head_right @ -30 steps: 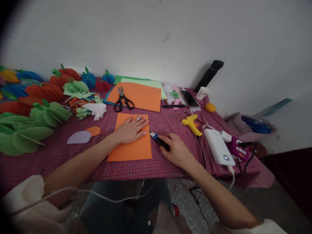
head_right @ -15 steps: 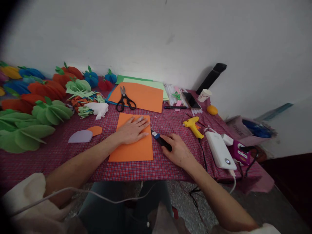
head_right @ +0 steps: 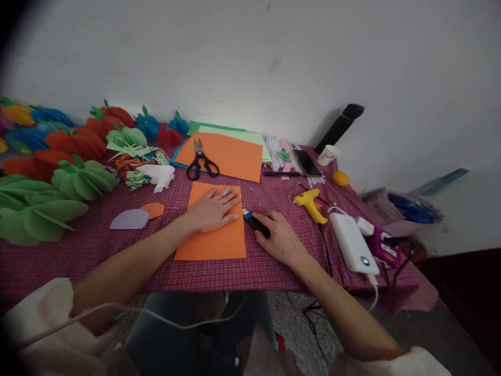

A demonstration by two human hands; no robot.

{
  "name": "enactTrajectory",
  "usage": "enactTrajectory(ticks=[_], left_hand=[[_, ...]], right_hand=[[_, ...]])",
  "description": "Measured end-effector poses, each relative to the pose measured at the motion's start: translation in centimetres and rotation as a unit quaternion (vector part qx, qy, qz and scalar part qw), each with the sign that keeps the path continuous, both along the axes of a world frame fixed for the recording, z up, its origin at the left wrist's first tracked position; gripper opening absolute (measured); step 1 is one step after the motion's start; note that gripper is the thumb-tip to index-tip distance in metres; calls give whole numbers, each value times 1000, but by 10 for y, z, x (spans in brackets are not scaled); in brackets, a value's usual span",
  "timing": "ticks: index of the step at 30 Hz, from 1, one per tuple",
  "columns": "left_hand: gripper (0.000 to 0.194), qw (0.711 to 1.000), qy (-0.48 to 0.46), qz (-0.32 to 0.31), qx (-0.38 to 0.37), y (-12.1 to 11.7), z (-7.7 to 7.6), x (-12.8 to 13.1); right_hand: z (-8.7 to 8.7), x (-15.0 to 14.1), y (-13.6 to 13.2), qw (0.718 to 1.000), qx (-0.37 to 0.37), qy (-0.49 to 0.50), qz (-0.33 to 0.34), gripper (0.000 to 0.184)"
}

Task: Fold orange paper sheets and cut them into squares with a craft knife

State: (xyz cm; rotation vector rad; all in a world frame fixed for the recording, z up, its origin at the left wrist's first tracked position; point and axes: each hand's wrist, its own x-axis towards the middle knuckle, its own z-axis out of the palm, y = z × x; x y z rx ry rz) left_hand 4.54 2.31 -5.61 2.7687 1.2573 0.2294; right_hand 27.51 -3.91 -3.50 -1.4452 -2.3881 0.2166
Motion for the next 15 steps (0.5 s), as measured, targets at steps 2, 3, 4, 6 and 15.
enactTrajectory(ticks=[2,3,4,6,15], left_hand=[[67,1000,2,0,-2,0,0,0],[67,1000,3,-1,-3,0,0,0],[67,1000,4,-2,-4,0,1,0],[66,1000,4,-2,-4,0,1,0],[70,1000,-6,0,-4,0,1,0]], right_hand=[[-1,3,-1,1000,4,4,-7,44],[-2,4,-2,1000,6,6,-11,43],[-2,5,-2,1000,8,6,-13,43],[-2,6,-3,1000,6,4,-17,42],[4,-5,8,1000,-1,-4,-8,42]])
